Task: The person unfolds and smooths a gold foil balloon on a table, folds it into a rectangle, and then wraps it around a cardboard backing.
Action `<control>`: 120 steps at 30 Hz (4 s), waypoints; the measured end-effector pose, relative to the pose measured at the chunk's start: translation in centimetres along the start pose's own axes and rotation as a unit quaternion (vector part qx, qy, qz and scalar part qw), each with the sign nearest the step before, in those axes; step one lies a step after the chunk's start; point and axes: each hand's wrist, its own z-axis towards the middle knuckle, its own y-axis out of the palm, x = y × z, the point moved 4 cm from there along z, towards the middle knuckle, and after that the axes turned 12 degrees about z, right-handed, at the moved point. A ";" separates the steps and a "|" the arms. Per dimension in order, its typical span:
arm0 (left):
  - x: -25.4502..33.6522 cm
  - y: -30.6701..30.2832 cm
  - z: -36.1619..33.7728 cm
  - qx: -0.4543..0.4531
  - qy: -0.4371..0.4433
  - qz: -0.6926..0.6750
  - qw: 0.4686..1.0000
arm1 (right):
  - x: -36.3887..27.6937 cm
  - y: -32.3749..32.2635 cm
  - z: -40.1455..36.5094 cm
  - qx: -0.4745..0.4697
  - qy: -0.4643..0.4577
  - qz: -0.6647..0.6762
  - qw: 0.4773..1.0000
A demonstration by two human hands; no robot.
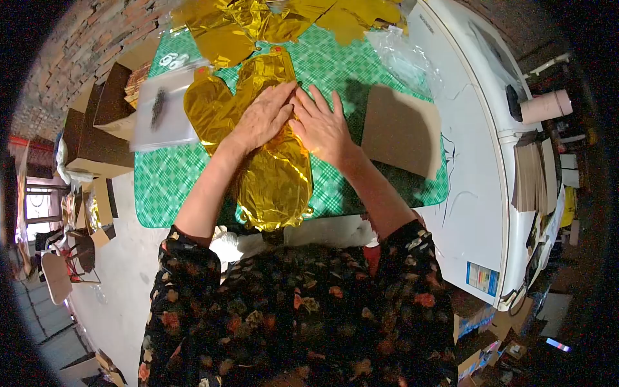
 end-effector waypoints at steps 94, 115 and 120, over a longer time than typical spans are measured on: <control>-1.1 -7.3 -16.1 0.230 -0.401 -0.235 0.855 | -1.8 0.7 3.5 0.141 0.212 0.528 0.810; 4.4 -5.8 -14.7 0.095 -0.166 0.200 0.961 | 1.4 1.3 -0.2 0.142 0.189 0.540 0.808; 4.4 -5.8 -14.6 0.089 -0.167 0.205 0.960 | -1.1 -0.7 -0.3 0.106 0.216 0.541 0.805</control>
